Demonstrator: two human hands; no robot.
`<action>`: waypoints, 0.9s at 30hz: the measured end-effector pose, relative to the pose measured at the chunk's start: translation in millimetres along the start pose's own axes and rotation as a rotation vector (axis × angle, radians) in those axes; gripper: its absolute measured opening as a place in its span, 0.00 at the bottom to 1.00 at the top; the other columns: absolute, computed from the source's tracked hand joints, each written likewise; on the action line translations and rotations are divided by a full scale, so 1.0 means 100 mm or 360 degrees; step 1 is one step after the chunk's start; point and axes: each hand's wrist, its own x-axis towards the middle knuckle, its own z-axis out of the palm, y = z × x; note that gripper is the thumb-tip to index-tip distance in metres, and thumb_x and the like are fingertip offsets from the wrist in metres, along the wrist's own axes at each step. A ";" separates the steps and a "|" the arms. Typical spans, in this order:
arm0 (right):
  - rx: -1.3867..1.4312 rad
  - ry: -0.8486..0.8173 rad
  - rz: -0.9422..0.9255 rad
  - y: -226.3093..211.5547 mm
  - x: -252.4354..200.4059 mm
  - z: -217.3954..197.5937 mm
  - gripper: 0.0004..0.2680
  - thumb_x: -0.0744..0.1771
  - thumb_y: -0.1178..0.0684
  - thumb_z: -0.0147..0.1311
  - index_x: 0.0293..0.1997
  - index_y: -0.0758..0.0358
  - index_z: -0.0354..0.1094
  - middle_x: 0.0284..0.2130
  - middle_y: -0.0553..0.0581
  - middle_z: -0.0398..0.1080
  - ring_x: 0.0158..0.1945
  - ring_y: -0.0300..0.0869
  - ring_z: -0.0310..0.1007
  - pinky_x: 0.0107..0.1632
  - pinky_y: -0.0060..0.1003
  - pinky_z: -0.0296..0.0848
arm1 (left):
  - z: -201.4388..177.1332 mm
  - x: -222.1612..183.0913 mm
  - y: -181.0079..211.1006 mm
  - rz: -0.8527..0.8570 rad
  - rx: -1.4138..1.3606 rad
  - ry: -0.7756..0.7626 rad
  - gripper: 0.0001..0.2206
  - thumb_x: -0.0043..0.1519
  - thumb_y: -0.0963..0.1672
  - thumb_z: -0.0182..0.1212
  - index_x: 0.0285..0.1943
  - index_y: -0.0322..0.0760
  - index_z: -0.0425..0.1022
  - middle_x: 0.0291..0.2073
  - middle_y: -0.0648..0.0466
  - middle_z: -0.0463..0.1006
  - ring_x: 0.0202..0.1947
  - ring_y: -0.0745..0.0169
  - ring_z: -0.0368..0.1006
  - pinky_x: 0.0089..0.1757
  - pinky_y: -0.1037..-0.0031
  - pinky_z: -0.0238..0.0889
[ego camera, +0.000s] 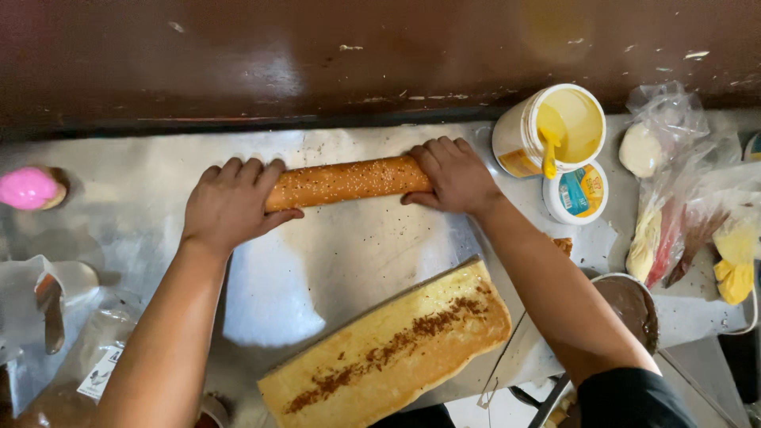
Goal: The person cuts a large sheet of baked dough into strips, applies a yellow spread with a brush, sprinkles a brown topping onto the strips, rolls them into long cylinders, and then cuts the cylinders into individual bread rolls.
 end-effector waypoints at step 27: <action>-0.0133 0.0271 0.0333 -0.07 0.13 0.08 0.18 0.63 0.62 0.45 0.59 0.60 0.55 0.54 0.63 0.58 0.61 0.57 0.54 0.62 0.61 0.48 | 0.07 0.47 0.18 -0.0038 -0.0187 0.0619 0.25 0.44 0.47 0.67 0.52 0.43 0.68 0.47 0.51 0.69 0.51 0.52 0.64 0.51 0.56 0.55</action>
